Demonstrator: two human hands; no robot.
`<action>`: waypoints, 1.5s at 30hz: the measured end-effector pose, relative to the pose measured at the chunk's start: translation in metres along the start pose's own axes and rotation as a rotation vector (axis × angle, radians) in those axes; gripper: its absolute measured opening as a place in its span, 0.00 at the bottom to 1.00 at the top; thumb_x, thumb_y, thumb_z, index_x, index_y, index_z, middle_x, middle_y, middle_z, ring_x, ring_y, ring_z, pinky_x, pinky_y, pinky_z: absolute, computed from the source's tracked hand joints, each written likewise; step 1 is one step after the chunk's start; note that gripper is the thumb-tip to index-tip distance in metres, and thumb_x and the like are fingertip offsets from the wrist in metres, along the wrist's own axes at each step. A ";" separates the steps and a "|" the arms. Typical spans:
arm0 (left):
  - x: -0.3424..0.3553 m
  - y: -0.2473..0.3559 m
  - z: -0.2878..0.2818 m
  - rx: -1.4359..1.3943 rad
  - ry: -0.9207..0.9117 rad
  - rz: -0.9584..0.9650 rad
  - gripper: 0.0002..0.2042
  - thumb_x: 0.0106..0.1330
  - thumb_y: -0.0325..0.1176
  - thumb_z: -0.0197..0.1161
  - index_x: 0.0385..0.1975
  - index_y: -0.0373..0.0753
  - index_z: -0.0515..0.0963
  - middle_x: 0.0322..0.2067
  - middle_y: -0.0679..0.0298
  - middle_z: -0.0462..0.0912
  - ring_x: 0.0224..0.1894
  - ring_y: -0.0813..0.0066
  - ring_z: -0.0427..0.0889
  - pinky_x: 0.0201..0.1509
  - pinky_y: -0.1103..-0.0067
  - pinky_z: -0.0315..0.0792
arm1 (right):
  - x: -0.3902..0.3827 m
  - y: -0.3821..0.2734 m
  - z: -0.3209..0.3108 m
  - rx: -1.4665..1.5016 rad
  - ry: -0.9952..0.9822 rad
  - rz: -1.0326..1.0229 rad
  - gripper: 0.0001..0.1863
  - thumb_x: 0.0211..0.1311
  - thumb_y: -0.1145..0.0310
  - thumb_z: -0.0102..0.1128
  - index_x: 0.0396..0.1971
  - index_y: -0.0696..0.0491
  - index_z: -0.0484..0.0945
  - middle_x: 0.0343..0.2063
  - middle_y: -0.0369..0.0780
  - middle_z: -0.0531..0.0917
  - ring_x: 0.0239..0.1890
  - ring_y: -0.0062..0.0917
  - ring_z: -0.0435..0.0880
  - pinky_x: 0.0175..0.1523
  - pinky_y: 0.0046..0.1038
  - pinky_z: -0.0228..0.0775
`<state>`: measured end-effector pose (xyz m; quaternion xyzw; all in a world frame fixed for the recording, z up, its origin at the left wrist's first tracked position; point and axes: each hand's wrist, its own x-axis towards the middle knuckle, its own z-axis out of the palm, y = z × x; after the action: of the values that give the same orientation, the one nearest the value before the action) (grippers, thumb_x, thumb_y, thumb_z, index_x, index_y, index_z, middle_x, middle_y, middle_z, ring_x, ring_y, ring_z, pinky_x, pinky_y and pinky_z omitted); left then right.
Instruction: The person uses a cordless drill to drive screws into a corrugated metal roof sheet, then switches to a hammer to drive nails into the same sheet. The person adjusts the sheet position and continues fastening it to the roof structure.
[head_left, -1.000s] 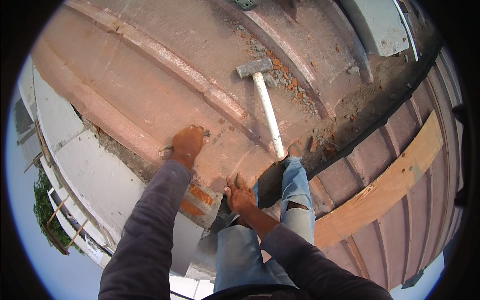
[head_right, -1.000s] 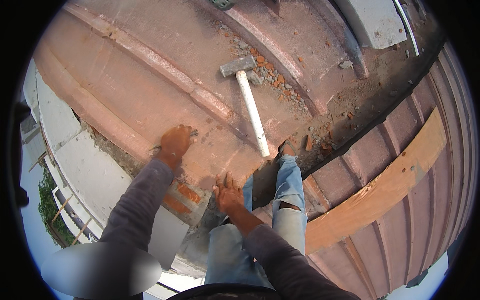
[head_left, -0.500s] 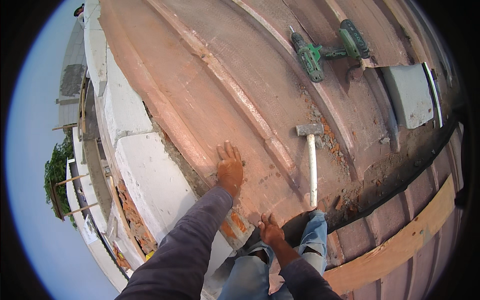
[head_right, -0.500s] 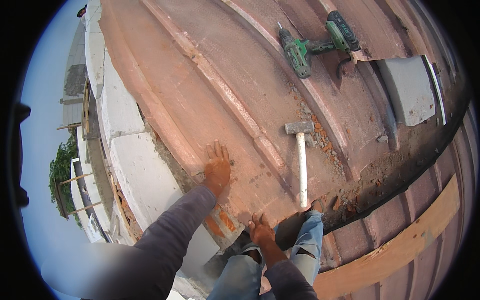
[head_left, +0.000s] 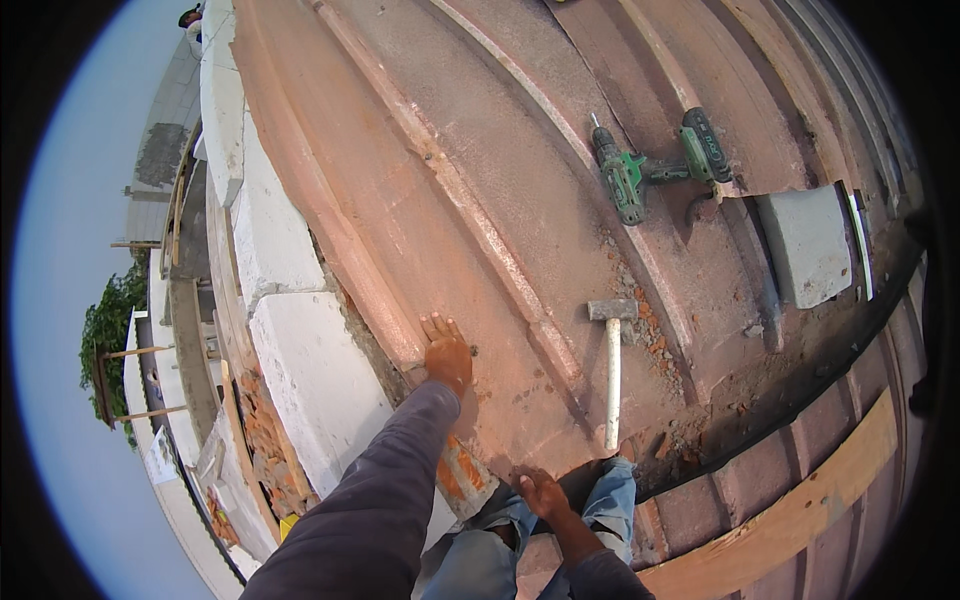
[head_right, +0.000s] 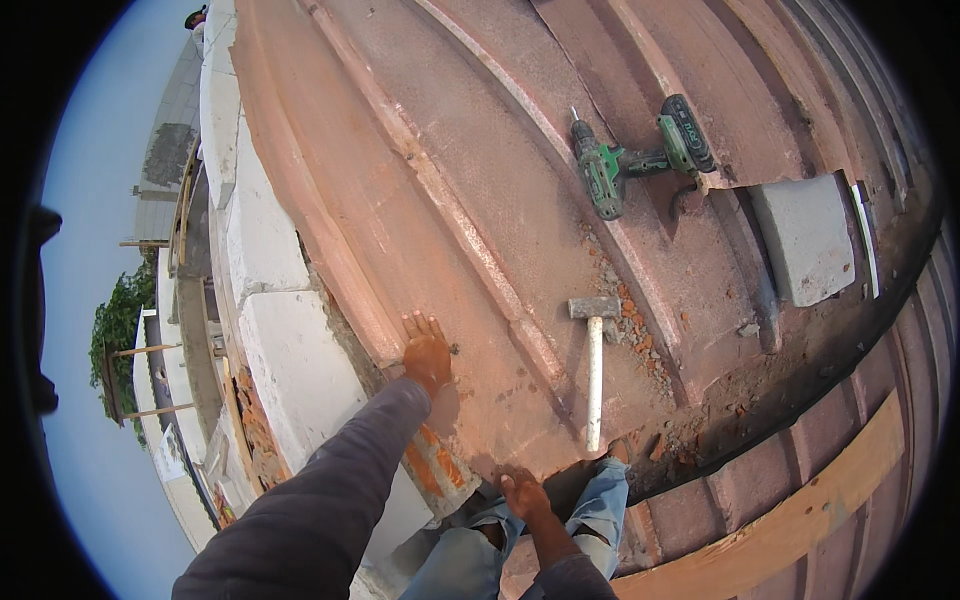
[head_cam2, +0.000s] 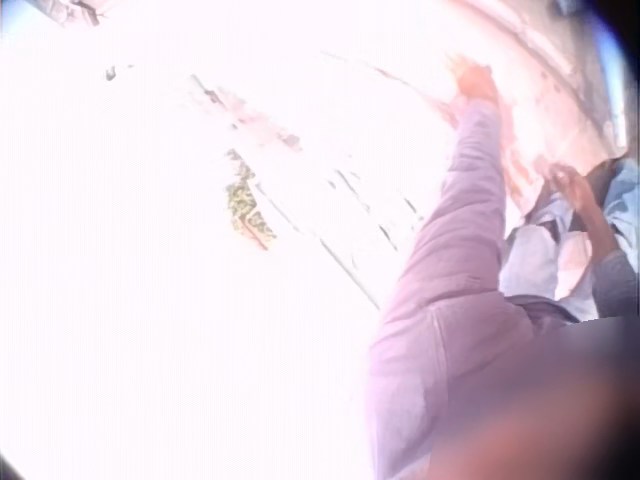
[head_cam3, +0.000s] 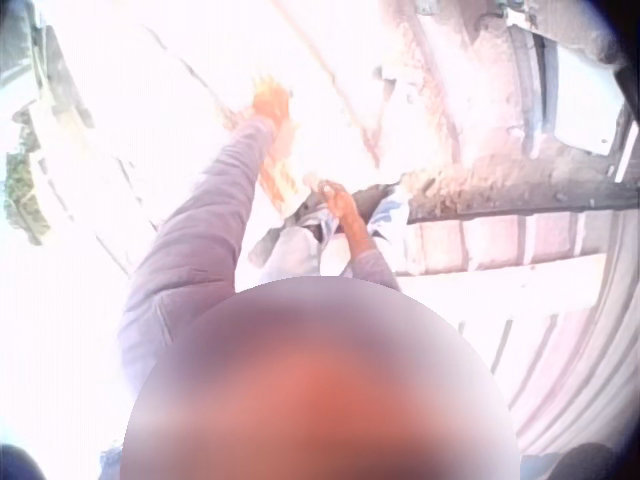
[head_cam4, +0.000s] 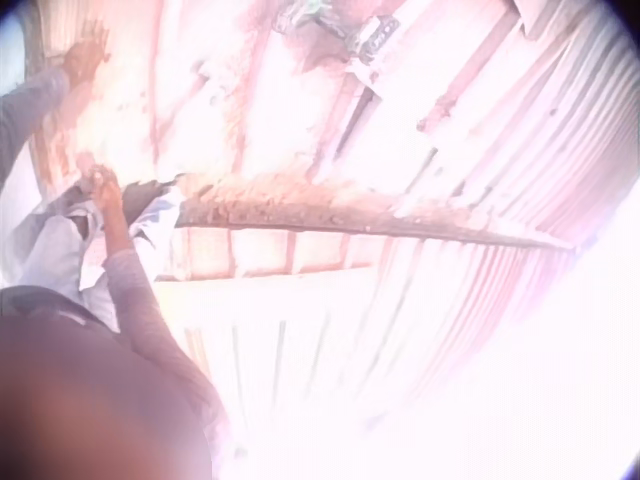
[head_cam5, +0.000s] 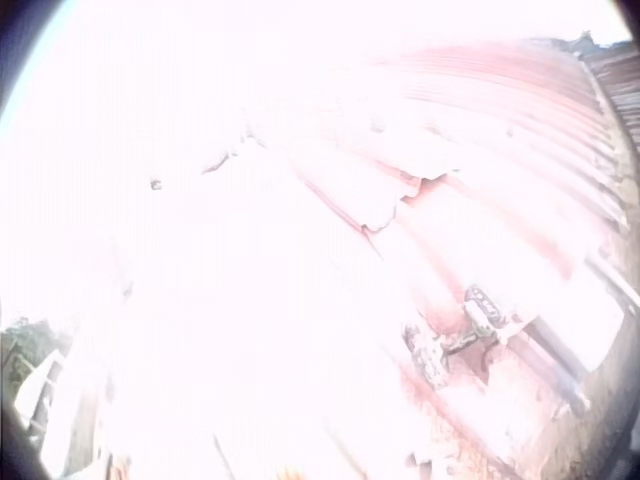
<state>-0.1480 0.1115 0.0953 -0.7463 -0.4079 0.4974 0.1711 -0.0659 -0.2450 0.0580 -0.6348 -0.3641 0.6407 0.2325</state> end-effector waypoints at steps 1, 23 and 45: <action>0.003 0.003 0.006 -0.025 0.003 -0.010 0.43 0.70 0.46 0.62 0.76 0.23 0.53 0.75 0.29 0.55 0.76 0.26 0.56 0.81 0.48 0.46 | -0.015 0.008 -0.010 0.040 0.017 0.017 0.31 0.77 0.49 0.53 0.64 0.60 0.76 0.61 0.60 0.79 0.62 0.52 0.81 0.66 0.47 0.73; -0.329 0.033 -0.112 -1.922 -0.487 0.259 0.26 0.79 0.53 0.52 0.59 0.35 0.78 0.45 0.53 0.87 0.51 0.55 0.87 0.54 0.63 0.77 | -0.237 0.006 -0.191 0.033 0.090 -0.258 0.23 0.75 0.60 0.60 0.62 0.59 0.79 0.32 0.36 0.86 0.37 0.20 0.81 0.45 0.29 0.77; -0.600 -0.007 0.095 -1.988 -0.558 -0.226 0.41 0.67 0.67 0.61 0.64 0.33 0.77 0.61 0.48 0.82 0.64 0.53 0.80 0.66 0.66 0.72 | -0.160 -0.076 -0.212 -0.466 -0.026 0.591 0.13 0.73 0.69 0.53 0.41 0.60 0.85 0.29 0.47 0.86 0.30 0.37 0.86 0.29 0.43 0.75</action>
<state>-0.3384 -0.3654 0.4194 -0.3664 -0.7267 0.0726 -0.5765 0.1434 -0.2821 0.2341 -0.7400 -0.3043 0.5881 -0.1179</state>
